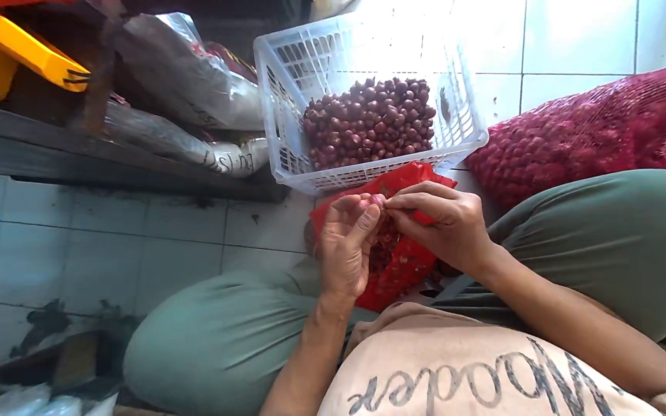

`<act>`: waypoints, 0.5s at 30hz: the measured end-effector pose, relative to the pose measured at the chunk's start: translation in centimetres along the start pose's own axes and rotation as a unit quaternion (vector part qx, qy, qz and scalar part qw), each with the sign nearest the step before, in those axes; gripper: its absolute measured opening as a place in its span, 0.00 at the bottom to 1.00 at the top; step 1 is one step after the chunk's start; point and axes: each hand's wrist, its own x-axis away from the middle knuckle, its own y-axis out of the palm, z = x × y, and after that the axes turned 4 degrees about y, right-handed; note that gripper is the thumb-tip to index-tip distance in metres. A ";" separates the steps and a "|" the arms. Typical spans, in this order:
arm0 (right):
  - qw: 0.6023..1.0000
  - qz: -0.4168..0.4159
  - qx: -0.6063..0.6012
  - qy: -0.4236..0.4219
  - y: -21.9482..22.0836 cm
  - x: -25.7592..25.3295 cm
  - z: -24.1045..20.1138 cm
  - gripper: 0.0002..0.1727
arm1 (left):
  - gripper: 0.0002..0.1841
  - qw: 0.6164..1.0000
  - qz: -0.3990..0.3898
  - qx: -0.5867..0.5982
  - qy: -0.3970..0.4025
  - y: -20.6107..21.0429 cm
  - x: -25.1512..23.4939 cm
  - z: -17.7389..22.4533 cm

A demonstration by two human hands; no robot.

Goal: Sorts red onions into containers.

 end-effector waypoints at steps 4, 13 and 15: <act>0.998 -0.004 0.056 -0.001 0.0 0.0 0.1 0.04 | 0.14 0.999 -0.002 -0.037 -0.005 0.2 0.0 0.0; 0.981 -0.034 -0.030 0.189 -1.4 -1.0 0.7 0.06 | 0.13 0.997 -0.069 0.034 -0.031 -0.3 0.0 0.2; 0.956 -0.076 -0.142 0.246 -1.9 -1.1 0.8 0.04 | 0.13 0.996 -0.061 0.046 -0.045 -0.2 0.0 0.3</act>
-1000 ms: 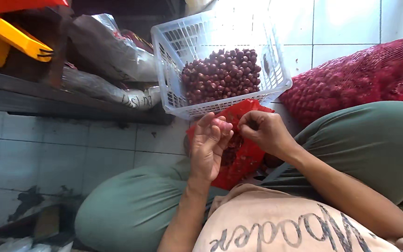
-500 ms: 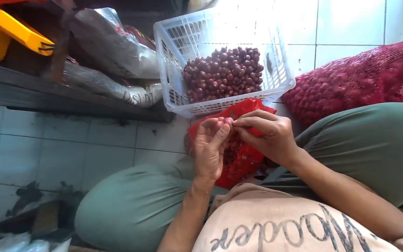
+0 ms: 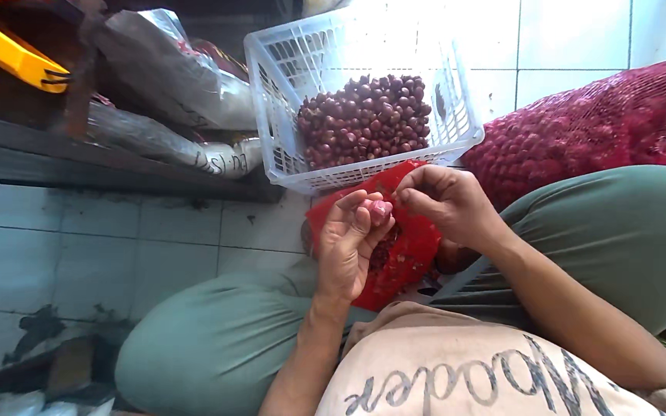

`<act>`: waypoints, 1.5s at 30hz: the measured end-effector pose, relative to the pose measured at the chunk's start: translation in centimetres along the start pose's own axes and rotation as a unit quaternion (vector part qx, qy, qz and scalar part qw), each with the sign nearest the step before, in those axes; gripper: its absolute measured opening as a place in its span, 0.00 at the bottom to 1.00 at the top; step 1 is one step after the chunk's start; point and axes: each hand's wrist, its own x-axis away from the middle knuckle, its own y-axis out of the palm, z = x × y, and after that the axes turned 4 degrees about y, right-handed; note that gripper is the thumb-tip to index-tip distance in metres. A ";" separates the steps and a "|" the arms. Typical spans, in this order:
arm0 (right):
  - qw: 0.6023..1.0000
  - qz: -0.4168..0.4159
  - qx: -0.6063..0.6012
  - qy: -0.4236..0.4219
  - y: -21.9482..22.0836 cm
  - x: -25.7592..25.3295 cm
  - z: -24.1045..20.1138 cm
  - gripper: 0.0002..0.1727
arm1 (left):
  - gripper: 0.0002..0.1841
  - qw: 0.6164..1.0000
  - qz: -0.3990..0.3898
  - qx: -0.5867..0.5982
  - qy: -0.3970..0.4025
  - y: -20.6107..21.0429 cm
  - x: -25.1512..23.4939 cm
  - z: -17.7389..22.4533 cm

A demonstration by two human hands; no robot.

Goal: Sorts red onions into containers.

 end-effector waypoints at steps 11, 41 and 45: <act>0.995 -0.012 -0.003 -0.096 1.3 0.8 -0.2 0.09 | 0.19 0.989 0.017 -0.107 0.105 -0.4 -0.2 -0.6; 0.984 -0.107 0.139 -0.036 1.1 0.9 1.2 0.15 | 0.23 0.962 -0.088 -0.204 0.159 -1.4 -0.5 0.6; 0.992 0.018 0.019 -0.122 1.1 0.3 -0.3 0.09 | 0.25 0.947 -0.090 -0.241 0.194 -1.5 -0.5 0.2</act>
